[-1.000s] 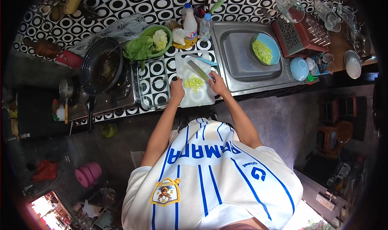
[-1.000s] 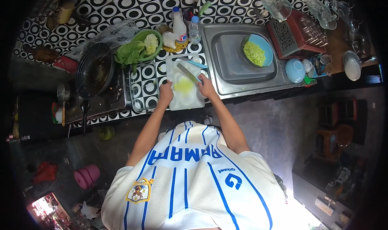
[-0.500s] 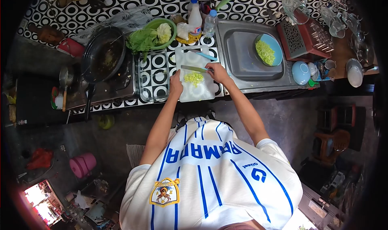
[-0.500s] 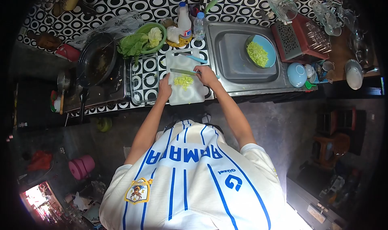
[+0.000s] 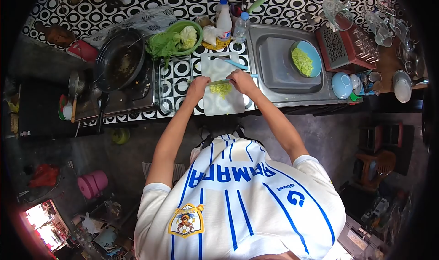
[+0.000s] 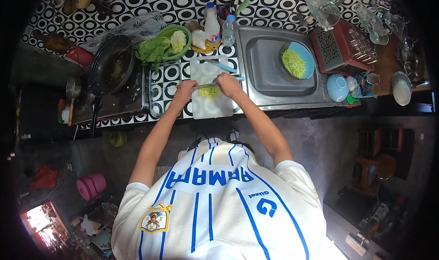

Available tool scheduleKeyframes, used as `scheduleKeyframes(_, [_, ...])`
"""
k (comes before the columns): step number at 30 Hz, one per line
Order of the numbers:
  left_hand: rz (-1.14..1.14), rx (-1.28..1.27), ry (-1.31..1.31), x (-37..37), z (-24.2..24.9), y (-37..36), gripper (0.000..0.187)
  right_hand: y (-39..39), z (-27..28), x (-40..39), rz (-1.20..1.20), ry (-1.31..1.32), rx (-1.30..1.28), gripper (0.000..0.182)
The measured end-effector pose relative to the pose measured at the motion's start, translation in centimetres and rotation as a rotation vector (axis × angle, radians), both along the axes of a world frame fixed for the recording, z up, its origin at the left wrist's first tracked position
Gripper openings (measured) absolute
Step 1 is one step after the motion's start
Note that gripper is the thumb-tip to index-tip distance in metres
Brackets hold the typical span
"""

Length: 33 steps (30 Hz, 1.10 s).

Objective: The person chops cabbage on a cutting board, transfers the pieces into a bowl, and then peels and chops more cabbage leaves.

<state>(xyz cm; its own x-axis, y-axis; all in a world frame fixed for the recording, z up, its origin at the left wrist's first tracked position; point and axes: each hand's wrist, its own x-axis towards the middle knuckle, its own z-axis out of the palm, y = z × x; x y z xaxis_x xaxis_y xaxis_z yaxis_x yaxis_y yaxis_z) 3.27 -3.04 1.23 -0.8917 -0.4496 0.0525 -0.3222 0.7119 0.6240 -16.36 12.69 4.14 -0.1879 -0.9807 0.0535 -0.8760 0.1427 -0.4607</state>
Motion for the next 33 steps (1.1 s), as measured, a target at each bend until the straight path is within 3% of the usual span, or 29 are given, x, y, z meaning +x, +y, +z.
scheduleKeyframes(4, [-0.028,-0.046,-0.053,-0.2,-0.5,0.2,0.015,1.3,-0.8,0.7,-0.058,-0.055,-0.04,0.017])
scheduleKeyframes(5, [-0.014,-0.069,-0.04,-0.5,-1.1,0.1,0.016,1.7,-3.8,0.0,-0.067,-0.087,-0.071,0.018])
scheduleKeyframes(15, [0.059,-0.072,-0.059,-0.4,-2.3,1.1,0.017,1.6,-3.1,0.6,-0.123,-0.132,-0.106,0.019])
scheduleKeyframes(20, [0.082,0.041,0.004,0.1,-1.4,0.0,0.011,1.8,1.2,3.6,-0.168,-0.045,-0.023,0.017])
scheduleKeyframes(24, [0.065,0.08,0.008,0.1,-1.2,-0.3,0.012,2.1,0.6,4.1,-0.217,-0.088,-0.074,0.016])
scheduleKeyframes(29, [0.063,0.015,-0.051,-0.8,-2.5,-0.3,0.01,3.1,-4.4,3.2,-0.265,-0.135,-0.148,0.018])
scheduleKeyframes(33, [0.059,0.083,-0.013,-0.3,-1.8,-0.4,0.011,2.7,-2.5,3.7,-0.255,-0.144,-0.102,0.017])
